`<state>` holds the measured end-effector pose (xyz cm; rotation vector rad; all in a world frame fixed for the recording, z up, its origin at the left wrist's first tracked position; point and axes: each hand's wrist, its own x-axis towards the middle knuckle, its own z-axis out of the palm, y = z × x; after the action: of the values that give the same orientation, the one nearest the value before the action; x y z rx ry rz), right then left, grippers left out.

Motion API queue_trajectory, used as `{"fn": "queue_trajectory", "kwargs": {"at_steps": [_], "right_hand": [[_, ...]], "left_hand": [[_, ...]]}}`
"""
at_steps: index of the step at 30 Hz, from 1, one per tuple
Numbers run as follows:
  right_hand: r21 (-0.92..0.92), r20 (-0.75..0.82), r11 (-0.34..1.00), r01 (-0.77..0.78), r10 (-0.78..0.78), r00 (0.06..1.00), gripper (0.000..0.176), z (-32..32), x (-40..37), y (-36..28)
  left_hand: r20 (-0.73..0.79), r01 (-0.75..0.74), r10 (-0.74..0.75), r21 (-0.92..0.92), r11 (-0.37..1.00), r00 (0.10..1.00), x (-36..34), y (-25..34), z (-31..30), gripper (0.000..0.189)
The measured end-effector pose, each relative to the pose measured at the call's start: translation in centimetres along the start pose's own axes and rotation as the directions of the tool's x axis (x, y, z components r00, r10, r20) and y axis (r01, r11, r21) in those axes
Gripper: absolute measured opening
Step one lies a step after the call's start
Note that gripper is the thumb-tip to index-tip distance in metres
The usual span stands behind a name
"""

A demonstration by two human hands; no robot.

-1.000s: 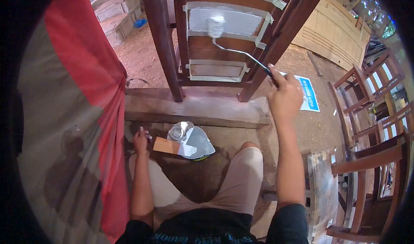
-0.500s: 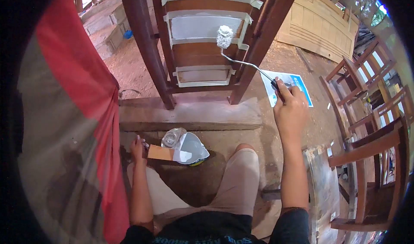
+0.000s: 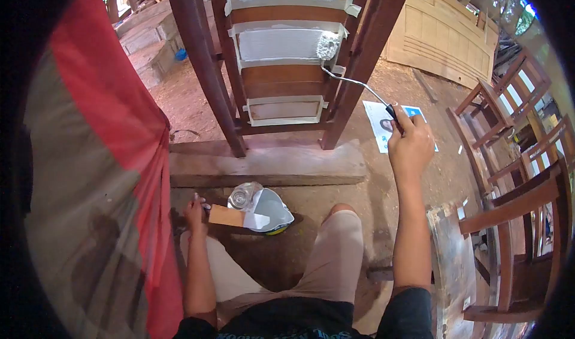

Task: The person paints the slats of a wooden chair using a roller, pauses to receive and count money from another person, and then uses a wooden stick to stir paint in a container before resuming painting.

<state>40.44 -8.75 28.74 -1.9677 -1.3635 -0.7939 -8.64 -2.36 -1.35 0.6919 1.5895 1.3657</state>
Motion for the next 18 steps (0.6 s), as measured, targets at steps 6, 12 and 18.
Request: {"fn": "queue_trajectory", "kwargs": {"at_steps": [6, 12, 18], "right_hand": [[0.066, -0.067, 0.988, 0.141, -0.137, 0.988, 0.026, 1.4, 0.5, -2.6], [0.133, -0.048, 0.978, 0.159, -0.154, 0.987, 0.036, 1.9, 1.3, -6.5], [0.173, -0.022, 0.967, 0.187, -0.186, 0.982, 0.037, 2.2, 1.6, -8.6]], "left_hand": [[-0.028, -0.034, 0.033, -0.024, 0.999, 0.999, -0.3, 0.0, 0.7, 0.037], [-0.014, 0.014, -0.013, 0.032, 0.999, 1.0, -0.1, -0.1, 0.4, 0.037], [-0.018, 0.004, -0.002, 0.076, 0.997, 1.0, -0.8, 1.2, 0.3, 0.043]]}}
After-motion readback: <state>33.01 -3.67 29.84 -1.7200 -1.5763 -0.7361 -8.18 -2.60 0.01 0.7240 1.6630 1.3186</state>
